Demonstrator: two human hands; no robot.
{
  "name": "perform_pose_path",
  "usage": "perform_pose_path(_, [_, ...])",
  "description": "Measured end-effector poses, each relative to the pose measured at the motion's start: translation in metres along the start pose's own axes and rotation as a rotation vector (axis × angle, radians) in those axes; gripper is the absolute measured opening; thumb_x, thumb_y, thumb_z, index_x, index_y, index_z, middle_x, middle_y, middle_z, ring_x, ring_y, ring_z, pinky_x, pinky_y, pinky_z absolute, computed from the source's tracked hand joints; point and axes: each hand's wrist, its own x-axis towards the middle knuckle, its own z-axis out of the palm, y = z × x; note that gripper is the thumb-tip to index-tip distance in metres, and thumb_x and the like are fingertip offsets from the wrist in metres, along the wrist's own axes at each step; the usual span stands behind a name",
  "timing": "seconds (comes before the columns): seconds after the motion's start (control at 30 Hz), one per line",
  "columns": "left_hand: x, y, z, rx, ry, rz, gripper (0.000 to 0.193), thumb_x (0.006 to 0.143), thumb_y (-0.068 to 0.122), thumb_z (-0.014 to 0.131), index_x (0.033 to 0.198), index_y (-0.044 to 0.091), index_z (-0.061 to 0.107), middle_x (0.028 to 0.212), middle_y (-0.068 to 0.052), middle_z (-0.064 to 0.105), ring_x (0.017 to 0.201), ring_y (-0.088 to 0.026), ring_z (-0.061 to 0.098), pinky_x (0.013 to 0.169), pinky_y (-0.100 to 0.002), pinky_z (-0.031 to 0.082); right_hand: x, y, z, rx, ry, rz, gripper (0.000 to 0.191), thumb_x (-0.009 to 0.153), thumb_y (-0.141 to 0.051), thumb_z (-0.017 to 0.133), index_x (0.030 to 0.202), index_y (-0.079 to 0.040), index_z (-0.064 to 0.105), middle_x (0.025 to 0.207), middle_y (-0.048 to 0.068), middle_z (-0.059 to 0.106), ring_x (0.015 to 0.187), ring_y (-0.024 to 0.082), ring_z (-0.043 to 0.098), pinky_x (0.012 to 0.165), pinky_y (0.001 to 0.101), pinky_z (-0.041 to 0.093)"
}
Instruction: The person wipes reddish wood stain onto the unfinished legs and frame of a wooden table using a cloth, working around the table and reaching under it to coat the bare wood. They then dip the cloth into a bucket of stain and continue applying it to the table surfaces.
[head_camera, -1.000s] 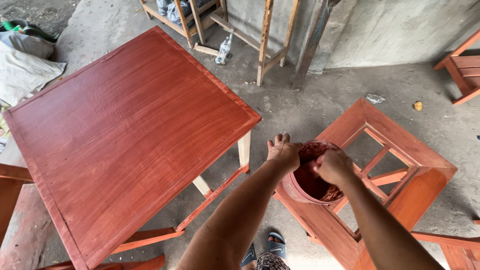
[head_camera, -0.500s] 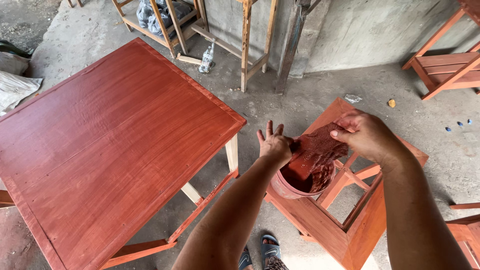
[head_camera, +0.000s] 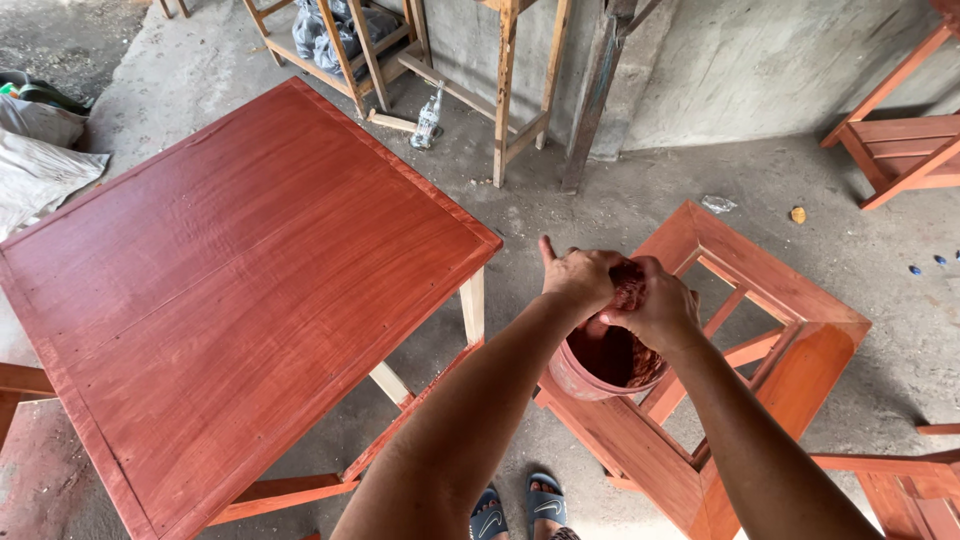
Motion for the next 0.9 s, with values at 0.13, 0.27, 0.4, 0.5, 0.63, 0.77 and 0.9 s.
perform_pose_path(0.13, [0.012,-0.006,0.004,-0.066,-0.076,0.048,0.052,0.076,0.023,0.08,0.126,0.033,0.068,0.122,0.002,0.072,0.127,-0.021,0.062,0.125,-0.063,-0.001,0.002,0.01,0.004,-0.017,0.091,-0.007,0.06,0.061,-0.039,0.092,0.113,-0.018,0.07,0.097,0.003,0.077,0.086,0.025,0.075,0.085,0.0394,0.058])
perform_pose_path(0.27, [0.031,-0.03,0.034,-0.566,-0.098,-0.044,0.062,0.074,0.011,0.081,0.131,0.022,0.06,0.116,-0.005,0.075,0.11,-0.021,0.068,0.109,-0.047,0.041,0.005,0.01,-0.005,-0.158,0.112,0.094,0.037,0.079,-0.046,0.088,0.106,-0.023,0.078,0.089,0.001,0.078,0.079,0.019,0.074,0.081,0.0384,0.06])
perform_pose_path(0.4, [0.04,-0.047,0.074,-0.73,-0.218,-0.079,0.074,0.074,0.001,0.073,0.142,0.022,0.054,0.111,-0.009,0.072,0.084,-0.02,0.068,0.072,-0.037,0.065,0.009,-0.008,-0.03,-0.112,0.091,0.184,0.04,0.076,-0.048,0.088,0.107,-0.025,0.076,0.088,-0.002,0.079,0.076,0.015,0.074,0.082,0.0361,0.058])
perform_pose_path(0.5, [0.038,-0.049,0.088,-0.697,-0.22,-0.135,0.073,0.079,0.015,0.079,0.146,0.026,0.054,0.101,-0.01,0.075,0.065,-0.016,0.065,0.056,-0.029,0.061,0.012,-0.024,-0.058,-0.042,0.042,0.301,0.032,0.082,-0.044,0.086,0.107,-0.025,0.077,0.09,-0.002,0.077,0.079,0.014,0.072,0.078,0.0379,0.058])
perform_pose_path(0.63, [0.043,-0.048,0.082,-0.74,-0.191,-0.157,0.063,0.08,0.025,0.087,0.138,0.024,0.062,0.097,-0.006,0.075,0.057,-0.013,0.062,0.051,-0.026,0.058,0.011,-0.033,-0.086,0.082,0.129,0.145,0.032,0.081,-0.037,0.085,0.104,-0.018,0.076,0.091,-0.003,0.076,0.082,0.011,0.072,0.082,0.0366,0.058])
perform_pose_path(0.77, [0.059,-0.056,0.078,-0.784,-0.1,-0.213,0.039,0.082,0.02,0.082,0.12,0.018,0.077,0.083,-0.009,0.078,0.06,-0.014,0.068,0.056,-0.03,0.06,0.01,-0.017,-0.089,-0.186,0.263,-0.111,0.039,0.074,-0.038,0.092,0.098,-0.012,0.078,0.096,0.005,0.073,0.086,0.017,0.069,0.081,0.0399,0.056])
perform_pose_path(0.9, [0.068,-0.061,0.101,-0.529,-0.059,-0.186,0.027,0.095,0.026,0.067,0.116,0.015,0.081,0.084,-0.012,0.078,0.067,-0.022,0.074,0.064,-0.035,0.061,0.013,0.002,-0.03,-0.201,-0.165,0.31,0.034,0.083,-0.033,0.085,0.111,-0.016,0.076,0.09,0.006,0.079,0.079,0.019,0.074,0.082,0.0397,0.059])
